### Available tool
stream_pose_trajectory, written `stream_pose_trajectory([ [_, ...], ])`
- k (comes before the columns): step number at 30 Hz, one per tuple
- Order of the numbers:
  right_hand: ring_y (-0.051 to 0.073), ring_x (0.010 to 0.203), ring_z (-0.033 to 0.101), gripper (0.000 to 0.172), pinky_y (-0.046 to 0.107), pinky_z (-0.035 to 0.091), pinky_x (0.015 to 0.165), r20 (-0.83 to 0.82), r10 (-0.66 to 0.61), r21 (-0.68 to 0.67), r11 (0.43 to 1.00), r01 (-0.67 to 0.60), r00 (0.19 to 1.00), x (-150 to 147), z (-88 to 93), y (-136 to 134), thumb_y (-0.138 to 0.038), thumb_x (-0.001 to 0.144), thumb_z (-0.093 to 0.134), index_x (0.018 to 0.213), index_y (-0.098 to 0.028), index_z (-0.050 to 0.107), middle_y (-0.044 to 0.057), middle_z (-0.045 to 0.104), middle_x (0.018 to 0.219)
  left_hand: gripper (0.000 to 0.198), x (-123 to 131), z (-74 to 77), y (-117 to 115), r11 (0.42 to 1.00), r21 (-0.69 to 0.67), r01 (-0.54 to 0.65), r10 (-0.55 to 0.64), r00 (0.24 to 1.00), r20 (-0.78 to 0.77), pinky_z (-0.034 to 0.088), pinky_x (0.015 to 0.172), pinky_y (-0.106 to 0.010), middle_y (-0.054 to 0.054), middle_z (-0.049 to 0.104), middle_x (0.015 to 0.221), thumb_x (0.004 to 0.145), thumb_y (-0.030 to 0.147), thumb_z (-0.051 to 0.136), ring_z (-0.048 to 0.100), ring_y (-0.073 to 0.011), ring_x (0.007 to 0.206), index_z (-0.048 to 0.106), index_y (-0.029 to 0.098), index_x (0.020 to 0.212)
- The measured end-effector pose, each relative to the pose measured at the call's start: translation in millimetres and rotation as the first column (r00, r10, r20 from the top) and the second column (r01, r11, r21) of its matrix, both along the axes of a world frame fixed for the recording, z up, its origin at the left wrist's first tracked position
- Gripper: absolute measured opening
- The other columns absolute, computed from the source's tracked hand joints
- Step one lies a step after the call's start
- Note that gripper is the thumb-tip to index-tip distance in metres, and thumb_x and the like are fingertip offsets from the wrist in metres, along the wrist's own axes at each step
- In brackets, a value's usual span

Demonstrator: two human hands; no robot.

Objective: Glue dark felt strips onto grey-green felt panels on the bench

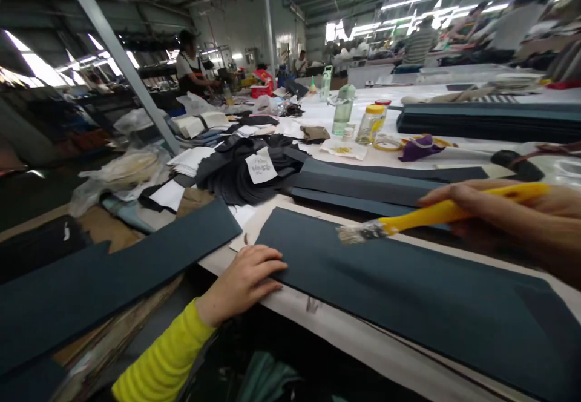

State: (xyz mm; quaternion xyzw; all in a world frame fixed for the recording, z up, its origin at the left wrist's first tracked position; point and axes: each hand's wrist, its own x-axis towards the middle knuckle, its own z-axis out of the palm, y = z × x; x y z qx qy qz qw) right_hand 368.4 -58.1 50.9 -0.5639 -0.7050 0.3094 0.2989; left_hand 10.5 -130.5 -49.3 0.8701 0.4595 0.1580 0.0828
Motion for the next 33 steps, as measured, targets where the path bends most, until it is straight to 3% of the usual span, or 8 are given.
stream_pose_trajectory([
  [3, 0.015, 0.055, 0.049, 0.061, 0.028, 0.039, 0.050, -0.082, 0.189, -0.095, 0.976, -0.197, 0.979, -61, 9.1, 11, -0.077, 0.066, 0.050, 0.080, -0.019, 0.066, 0.006, 0.056, 0.064, 0.024, -13, -8.2, -3, 0.999, 0.043, 0.002, -0.003, 1.000, 0.011, 0.037, 0.096, -0.039, -0.005, 0.060, 0.115, 0.089, 0.032, 0.048, 0.051, -0.0191, 0.108, 0.058, 0.026, 0.110],
  [6, 0.013, 0.054, 0.047, 0.064, 0.026, 0.039, 0.049, -0.148, 0.243, -0.107, 0.960, -0.259, 0.959, -98, 7.0, 14, -0.076, 0.063, 0.053, 0.085, -0.016, 0.065, 0.005, 0.055, 0.068, 0.024, -13, -11.2, 0, 0.996, 0.075, 0.040, -0.042, 0.999, 0.025, 0.038, 0.094, -0.037, -0.004, 0.061, 0.114, 0.088, 0.032, 0.049, 0.051, -0.0184, 0.106, 0.059, 0.027, 0.110],
  [11, 0.011, 0.049, 0.044, 0.063, 0.024, 0.037, 0.044, -0.198, 0.261, -0.097, 0.954, -0.283, 0.945, -116, -1.8, 21, -0.069, 0.065, 0.057, 0.094, -0.013, 0.063, 0.002, 0.052, 0.062, 0.024, -11, -11.8, 6, 0.996, 0.086, 0.025, -0.031, 0.997, 0.072, 0.038, 0.093, -0.034, -0.003, 0.062, 0.112, 0.090, 0.028, 0.046, 0.051, -0.0164, 0.105, 0.060, 0.027, 0.109],
  [19, 0.008, 0.047, 0.046, 0.030, 0.019, 0.041, 0.043, -0.362, 0.187, -0.153, 0.954, -0.256, 0.913, -147, -18.9, 30, -0.036, 0.078, 0.058, 0.093, -0.010, 0.058, 0.001, 0.053, 0.062, 0.022, -10, -14.4, 3, 0.999, 0.036, -0.011, 0.006, 0.991, 0.132, 0.039, 0.091, -0.034, -0.004, 0.063, 0.105, 0.090, 0.030, 0.047, 0.054, -0.0165, 0.100, 0.061, 0.024, 0.105],
  [24, 0.006, 0.045, 0.046, 0.019, 0.017, 0.039, 0.042, -0.379, 0.214, -0.180, 0.937, -0.298, 0.900, -176, -29.4, 31, -0.029, 0.085, 0.052, 0.091, -0.011, 0.055, -0.001, 0.052, 0.061, 0.021, -10, -16.1, 4, 0.999, 0.028, -0.019, 0.014, 0.989, 0.150, 0.040, 0.089, -0.034, -0.004, 0.063, 0.104, 0.089, 0.029, 0.048, 0.054, -0.0162, 0.100, 0.062, 0.025, 0.104],
  [29, 0.007, 0.043, 0.046, 0.014, 0.017, 0.038, 0.041, -0.321, 0.188, -0.225, 0.937, -0.267, 0.928, -175, -35.6, 30, -0.024, 0.087, 0.049, 0.092, -0.012, 0.054, -0.001, 0.053, 0.060, 0.020, -10, -17.4, 6, 0.999, 0.043, -0.017, 0.010, 0.988, 0.153, 0.041, 0.089, -0.035, -0.004, 0.063, 0.103, 0.089, 0.026, 0.049, 0.054, -0.0167, 0.099, 0.062, 0.025, 0.104],
  [33, 0.007, 0.044, 0.046, 0.020, 0.017, 0.037, 0.040, -0.247, 0.129, -0.231, 0.955, -0.187, 0.960, -130, -35.1, 24, -0.030, 0.085, 0.051, 0.092, -0.012, 0.056, 0.000, 0.053, 0.061, 0.020, -10, -18.6, 6, 0.997, 0.067, -0.025, 0.015, 0.989, 0.147, 0.043, 0.087, -0.035, -0.005, 0.063, 0.103, 0.088, 0.024, 0.049, 0.055, -0.0175, 0.098, 0.063, 0.024, 0.103],
])
